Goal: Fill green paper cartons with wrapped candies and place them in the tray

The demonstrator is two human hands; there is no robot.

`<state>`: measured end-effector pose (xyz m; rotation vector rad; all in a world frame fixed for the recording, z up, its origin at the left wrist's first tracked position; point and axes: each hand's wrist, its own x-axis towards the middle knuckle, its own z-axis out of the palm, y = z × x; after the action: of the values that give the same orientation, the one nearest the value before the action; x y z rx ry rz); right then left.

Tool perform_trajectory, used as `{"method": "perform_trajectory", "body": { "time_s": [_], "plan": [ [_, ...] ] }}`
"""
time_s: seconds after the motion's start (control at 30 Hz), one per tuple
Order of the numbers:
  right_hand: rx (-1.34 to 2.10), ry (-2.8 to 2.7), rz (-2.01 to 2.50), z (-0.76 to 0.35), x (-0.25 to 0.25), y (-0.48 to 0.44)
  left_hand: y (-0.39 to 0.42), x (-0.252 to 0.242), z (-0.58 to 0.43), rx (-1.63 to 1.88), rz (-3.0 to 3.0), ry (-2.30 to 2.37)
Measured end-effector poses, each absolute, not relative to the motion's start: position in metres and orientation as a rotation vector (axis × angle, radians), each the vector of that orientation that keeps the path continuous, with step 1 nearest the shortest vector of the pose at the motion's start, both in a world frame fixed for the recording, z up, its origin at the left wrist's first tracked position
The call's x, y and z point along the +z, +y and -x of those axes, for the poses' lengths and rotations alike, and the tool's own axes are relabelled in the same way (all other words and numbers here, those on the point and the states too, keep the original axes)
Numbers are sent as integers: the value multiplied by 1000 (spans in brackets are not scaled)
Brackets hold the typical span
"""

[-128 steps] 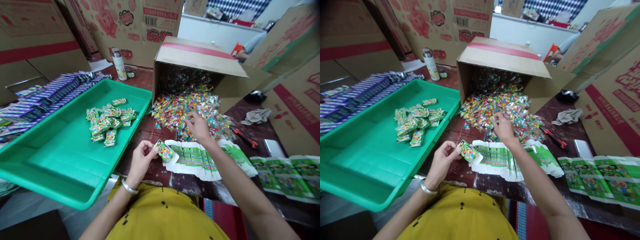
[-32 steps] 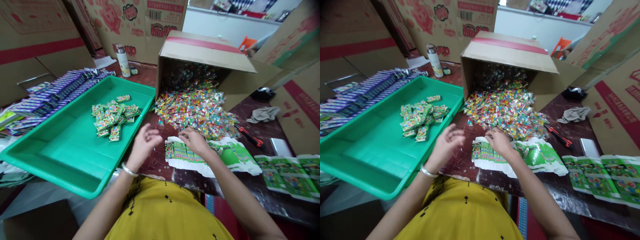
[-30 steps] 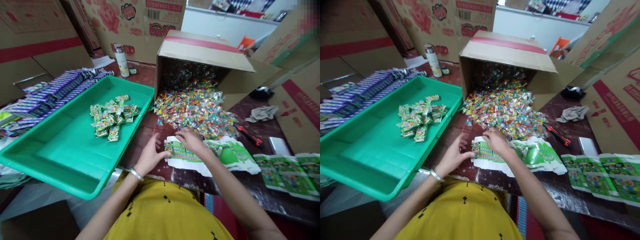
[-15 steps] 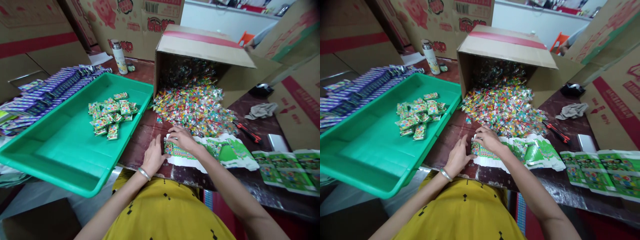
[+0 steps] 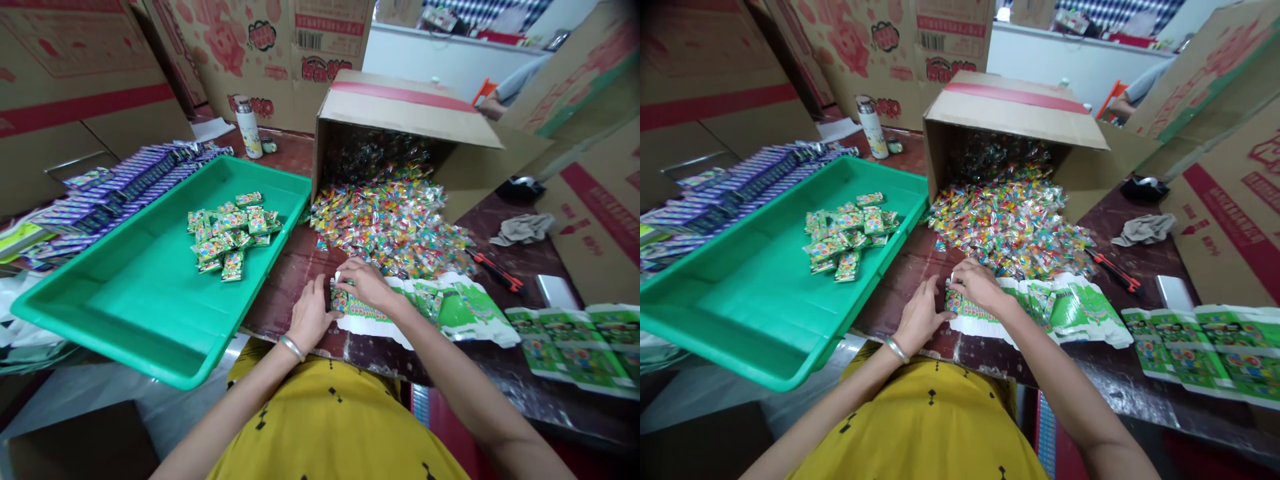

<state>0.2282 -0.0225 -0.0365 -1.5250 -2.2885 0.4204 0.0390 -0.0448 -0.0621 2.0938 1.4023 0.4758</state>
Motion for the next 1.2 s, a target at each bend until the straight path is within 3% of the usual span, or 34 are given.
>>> {"method": "perform_trajectory", "body": {
  "time_s": [0.23, 0.47, 0.63, 0.77, 1.07, 1.2],
  "plan": [
    [474, -2056, 1402, -222, -16, -31, -44, -59, -36, 643, -1939, 1339],
    [960, -1491, 1206, -217, 17, -43, -38, -29, -18, 701, -1045, 649],
    [652, -1586, 1255, -209, 27, -54, -43, -20, -22, 529, -662, 296],
    [273, -1911, 1396, -208, 28, -73, -43, -20, -24, 613, -650, 308],
    [1020, -1900, 1484, -217, 32, -82, -45, -19, -23, 591, -874, 443],
    [923, -1618, 1513, -219, 31, -77, -44, -20, -25, 706, -939, 579]
  ]
}}
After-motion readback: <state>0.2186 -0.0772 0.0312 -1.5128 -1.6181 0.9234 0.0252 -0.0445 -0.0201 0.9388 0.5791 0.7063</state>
